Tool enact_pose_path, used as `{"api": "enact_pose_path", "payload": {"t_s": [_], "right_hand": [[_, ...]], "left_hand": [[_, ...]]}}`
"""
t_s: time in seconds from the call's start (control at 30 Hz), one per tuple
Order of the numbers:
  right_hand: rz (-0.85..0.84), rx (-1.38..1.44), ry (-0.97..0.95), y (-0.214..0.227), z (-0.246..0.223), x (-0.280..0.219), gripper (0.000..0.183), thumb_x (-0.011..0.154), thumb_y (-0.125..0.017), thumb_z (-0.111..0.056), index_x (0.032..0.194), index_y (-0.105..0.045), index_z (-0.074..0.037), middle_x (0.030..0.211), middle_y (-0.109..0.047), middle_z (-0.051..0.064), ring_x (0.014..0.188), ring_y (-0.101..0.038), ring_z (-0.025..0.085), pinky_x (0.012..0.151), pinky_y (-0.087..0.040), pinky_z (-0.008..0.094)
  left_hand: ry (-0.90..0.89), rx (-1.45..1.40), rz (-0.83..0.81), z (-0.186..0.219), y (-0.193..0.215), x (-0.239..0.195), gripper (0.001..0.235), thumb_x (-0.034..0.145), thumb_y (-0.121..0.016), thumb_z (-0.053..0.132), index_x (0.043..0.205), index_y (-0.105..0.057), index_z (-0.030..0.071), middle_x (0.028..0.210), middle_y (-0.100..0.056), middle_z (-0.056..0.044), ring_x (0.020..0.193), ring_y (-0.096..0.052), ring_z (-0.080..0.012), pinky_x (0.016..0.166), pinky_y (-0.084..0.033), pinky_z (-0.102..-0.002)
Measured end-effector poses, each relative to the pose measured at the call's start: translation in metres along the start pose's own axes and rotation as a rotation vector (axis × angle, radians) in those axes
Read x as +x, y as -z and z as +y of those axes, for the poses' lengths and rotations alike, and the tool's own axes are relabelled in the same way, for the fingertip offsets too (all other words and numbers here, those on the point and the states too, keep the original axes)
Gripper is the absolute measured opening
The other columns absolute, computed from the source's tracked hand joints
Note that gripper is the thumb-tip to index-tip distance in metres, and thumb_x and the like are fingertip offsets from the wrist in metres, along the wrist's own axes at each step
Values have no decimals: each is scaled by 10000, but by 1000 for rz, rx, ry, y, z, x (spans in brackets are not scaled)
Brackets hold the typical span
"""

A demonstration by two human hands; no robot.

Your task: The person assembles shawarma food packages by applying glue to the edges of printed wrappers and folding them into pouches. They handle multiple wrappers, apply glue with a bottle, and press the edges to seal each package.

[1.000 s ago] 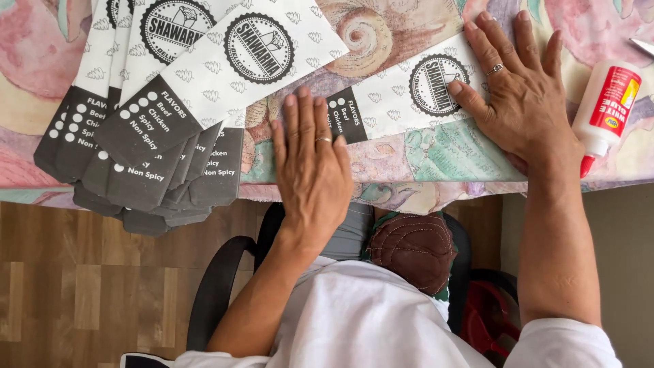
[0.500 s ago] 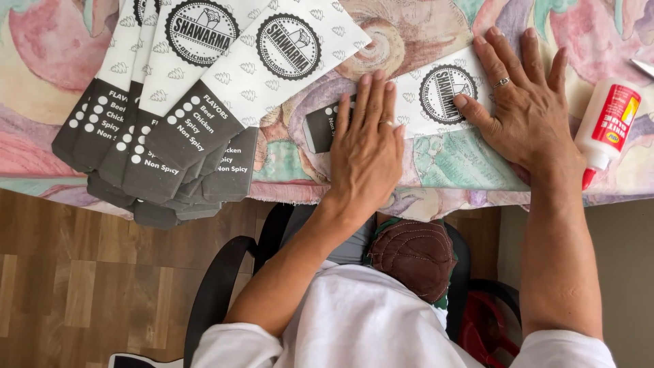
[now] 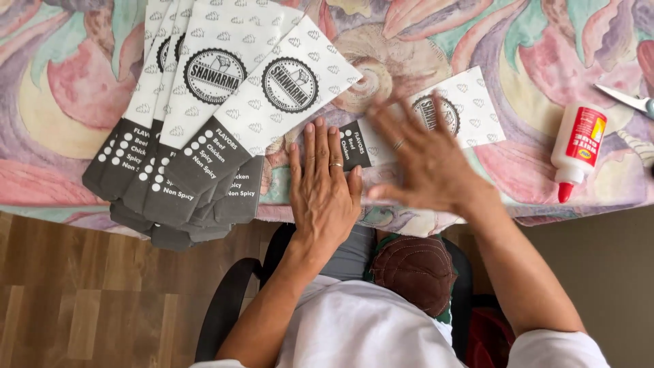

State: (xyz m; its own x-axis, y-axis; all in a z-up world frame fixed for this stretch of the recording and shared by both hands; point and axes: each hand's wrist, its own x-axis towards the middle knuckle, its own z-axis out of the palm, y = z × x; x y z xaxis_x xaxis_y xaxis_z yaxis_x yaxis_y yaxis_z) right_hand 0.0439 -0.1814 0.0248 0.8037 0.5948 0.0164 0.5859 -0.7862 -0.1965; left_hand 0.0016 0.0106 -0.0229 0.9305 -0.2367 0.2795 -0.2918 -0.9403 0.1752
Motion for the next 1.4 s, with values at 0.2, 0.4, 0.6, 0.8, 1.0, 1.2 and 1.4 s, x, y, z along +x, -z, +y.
{"api": "enact_pose_path", "payload": {"t_s": [0.2, 0.4, 0.6, 0.8, 1.0, 1.2, 1.4], "right_hand": [[-86, 15, -437, 29, 71, -19, 875, 966, -216, -664, 1659, 35, -195, 1721, 9, 117, 1564, 130, 294, 1154, 238, 516], [98, -77, -313, 30, 56, -29, 1152, 921, -118, -849, 1630, -37, 56, 1700, -37, 289, 1558, 115, 413, 1198, 130, 632], [196, -192, 129, -16, -26, -21, 972, 905, -475, -662, 1641, -266, -61, 1710, -262, 203, 1588, -248, 405, 1250, -245, 618], [276, -40, 195, -10, -52, -39, 562, 985, -630, -201, 1519, -487, -103, 1573, -517, 107, 1499, -466, 325, 1265, -363, 549], [323, 35, 243, -6, -57, -38, 387, 1008, -589, -12, 1394, -603, -37, 1476, -600, 152, 1422, -557, 389, 1209, -456, 535], [441, 204, 16, 59, -23, -38, 356, 1160, -344, 8, 1135, -692, 83, 1287, -710, 274, 1274, -677, 409, 1298, -448, 590], [460, -45, 323, 77, -46, 65, 276, 867, -659, 211, 940, -666, -55, 1271, -648, 171, 1214, -584, 425, 1246, -231, 673]], "left_hand": [[20, 68, -53, -1, 1, 1, 711, 1092, -268, 473, 1615, -209, -5, 1696, -152, -209, 1593, -120, -315, 1300, -28, -484], [-43, -87, -47, -7, 8, -2, 949, 997, -160, 705, 1610, -141, -19, 1665, -156, -309, 1579, -161, -418, 1297, -60, -534], [-198, -439, 195, -24, 56, -18, 700, 1121, -508, 453, 1612, -214, 48, 1699, -286, -203, 1619, -308, -377, 1375, -274, -561], [84, -259, 416, -161, 139, 0, 491, 1038, -732, 243, 1378, -576, -75, 1302, -673, -276, 1177, -672, -415, 979, -556, -503], [139, -154, 256, -255, 133, 25, 677, 1189, -454, 442, 1247, -696, -187, 1198, -716, -340, 947, -736, -408, 837, -550, -506], [327, -424, -205, -257, 132, 50, 669, 1100, -361, 511, 559, -226, 141, 1472, -628, -120, 1163, -705, -314, 917, -566, -466], [556, -357, -382, -239, 134, 58, 961, 962, -214, 747, 1473, -402, -46, 1648, -280, -212, 1555, -170, -369, 1267, -103, -513]]}}
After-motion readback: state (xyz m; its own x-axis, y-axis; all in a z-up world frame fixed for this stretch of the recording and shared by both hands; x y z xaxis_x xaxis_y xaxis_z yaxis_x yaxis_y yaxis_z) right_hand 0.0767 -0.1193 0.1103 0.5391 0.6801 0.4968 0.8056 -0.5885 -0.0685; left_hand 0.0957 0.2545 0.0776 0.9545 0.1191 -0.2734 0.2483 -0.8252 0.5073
